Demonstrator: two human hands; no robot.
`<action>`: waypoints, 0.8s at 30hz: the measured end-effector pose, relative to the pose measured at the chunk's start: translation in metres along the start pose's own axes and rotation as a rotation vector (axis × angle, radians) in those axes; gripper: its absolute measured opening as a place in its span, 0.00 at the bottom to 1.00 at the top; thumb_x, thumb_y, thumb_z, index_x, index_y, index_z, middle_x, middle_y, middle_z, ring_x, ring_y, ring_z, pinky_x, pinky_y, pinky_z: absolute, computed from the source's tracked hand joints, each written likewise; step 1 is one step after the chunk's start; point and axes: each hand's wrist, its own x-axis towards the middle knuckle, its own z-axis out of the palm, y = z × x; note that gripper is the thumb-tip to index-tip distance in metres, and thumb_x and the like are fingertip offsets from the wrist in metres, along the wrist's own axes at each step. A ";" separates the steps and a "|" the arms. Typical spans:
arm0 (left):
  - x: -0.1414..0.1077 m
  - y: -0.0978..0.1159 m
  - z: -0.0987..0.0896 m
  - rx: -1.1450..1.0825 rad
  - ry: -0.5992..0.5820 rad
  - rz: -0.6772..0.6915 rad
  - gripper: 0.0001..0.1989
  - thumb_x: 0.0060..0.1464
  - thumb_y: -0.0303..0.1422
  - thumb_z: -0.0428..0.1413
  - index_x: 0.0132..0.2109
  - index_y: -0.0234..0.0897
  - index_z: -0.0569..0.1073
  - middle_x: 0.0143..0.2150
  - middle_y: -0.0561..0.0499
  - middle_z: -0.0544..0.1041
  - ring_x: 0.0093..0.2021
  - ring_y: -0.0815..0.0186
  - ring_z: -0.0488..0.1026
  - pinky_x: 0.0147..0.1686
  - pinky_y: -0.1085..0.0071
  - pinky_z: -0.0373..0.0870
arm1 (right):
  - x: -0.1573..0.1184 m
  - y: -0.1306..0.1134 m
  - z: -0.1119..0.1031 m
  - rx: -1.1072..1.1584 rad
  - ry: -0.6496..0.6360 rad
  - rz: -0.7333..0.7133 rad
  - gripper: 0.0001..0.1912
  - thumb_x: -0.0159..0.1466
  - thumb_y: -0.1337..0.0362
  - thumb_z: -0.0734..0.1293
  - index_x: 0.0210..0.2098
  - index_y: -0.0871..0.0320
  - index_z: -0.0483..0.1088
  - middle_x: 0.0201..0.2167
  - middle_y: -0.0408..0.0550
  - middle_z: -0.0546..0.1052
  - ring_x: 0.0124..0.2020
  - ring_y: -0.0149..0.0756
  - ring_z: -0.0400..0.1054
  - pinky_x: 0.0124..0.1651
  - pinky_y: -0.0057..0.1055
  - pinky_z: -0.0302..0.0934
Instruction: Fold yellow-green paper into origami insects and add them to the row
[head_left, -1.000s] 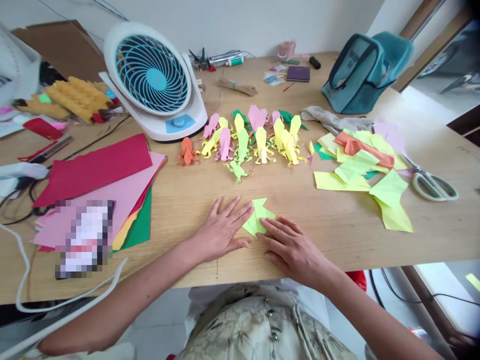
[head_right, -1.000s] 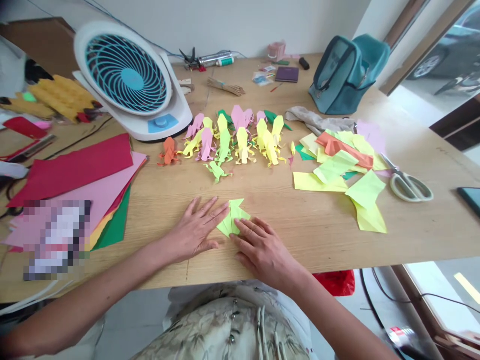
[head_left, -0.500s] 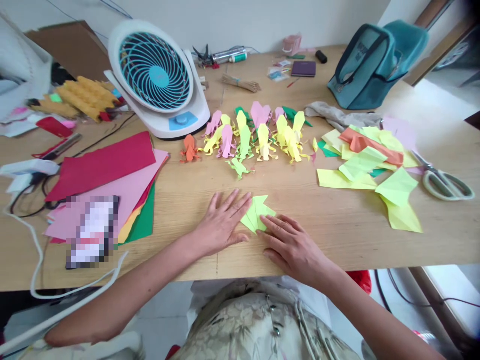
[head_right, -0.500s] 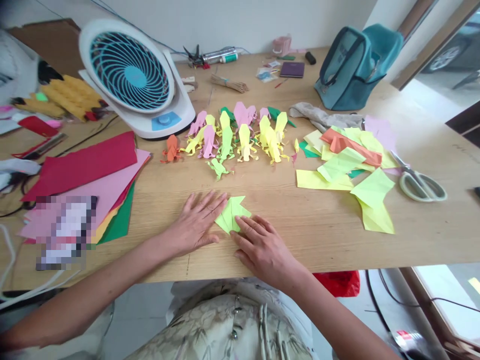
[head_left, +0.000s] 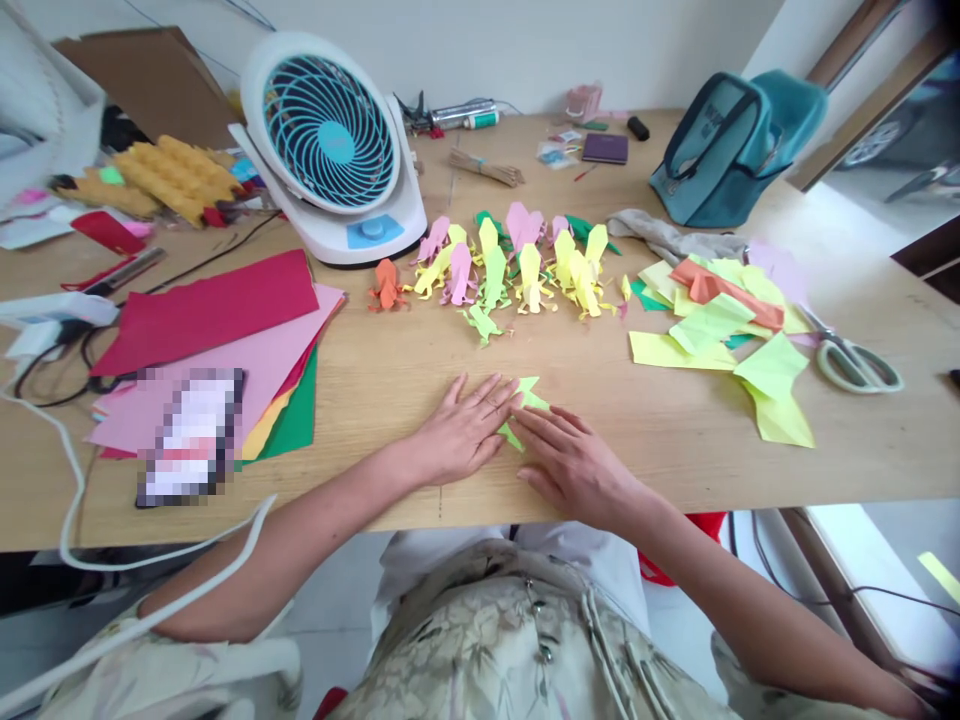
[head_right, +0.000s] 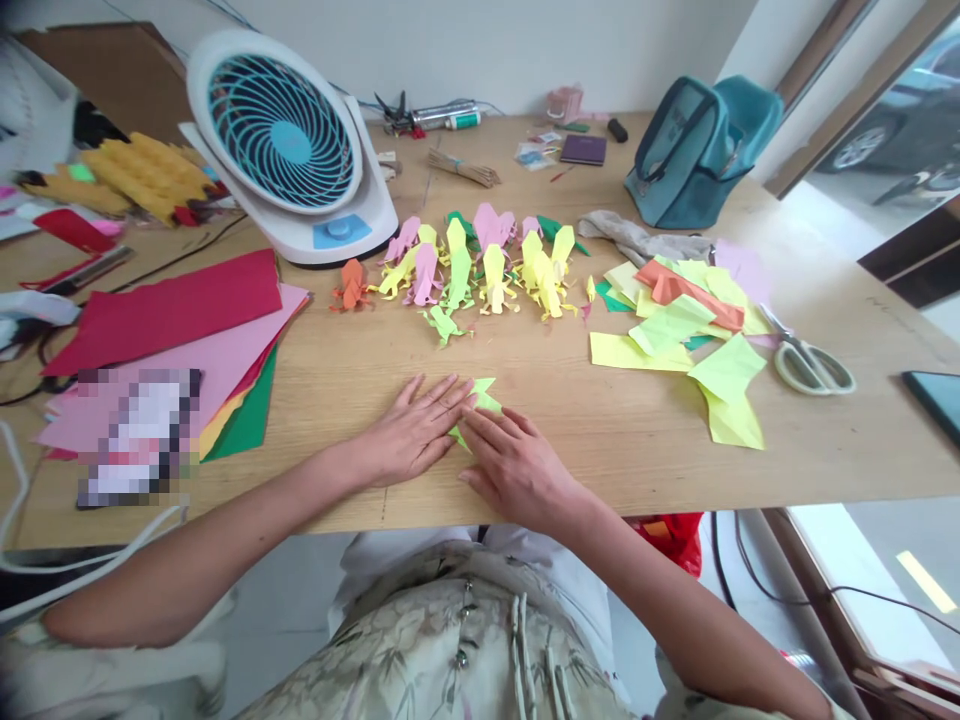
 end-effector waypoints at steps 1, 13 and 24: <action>0.000 0.000 0.001 0.003 0.004 0.001 0.30 0.67 0.35 0.42 0.72 0.37 0.47 0.74 0.43 0.47 0.74 0.55 0.39 0.68 0.45 0.37 | -0.002 -0.002 0.003 -0.008 -0.026 0.009 0.28 0.71 0.57 0.59 0.67 0.63 0.57 0.67 0.60 0.60 0.68 0.48 0.55 0.66 0.51 0.53; 0.037 -0.009 -0.014 -0.046 0.086 0.004 0.27 0.69 0.42 0.37 0.70 0.40 0.53 0.72 0.45 0.54 0.73 0.57 0.46 0.68 0.45 0.34 | -0.010 -0.013 0.012 -0.055 -0.095 0.076 0.35 0.71 0.52 0.57 0.69 0.69 0.51 0.70 0.62 0.52 0.72 0.47 0.43 0.71 0.52 0.43; 0.105 -0.017 0.005 0.105 0.081 -0.155 0.30 0.67 0.39 0.41 0.72 0.37 0.46 0.75 0.46 0.41 0.74 0.55 0.35 0.70 0.53 0.34 | -0.015 -0.019 0.017 -0.032 -0.093 0.108 0.35 0.70 0.51 0.58 0.68 0.70 0.53 0.70 0.62 0.52 0.72 0.49 0.42 0.71 0.53 0.42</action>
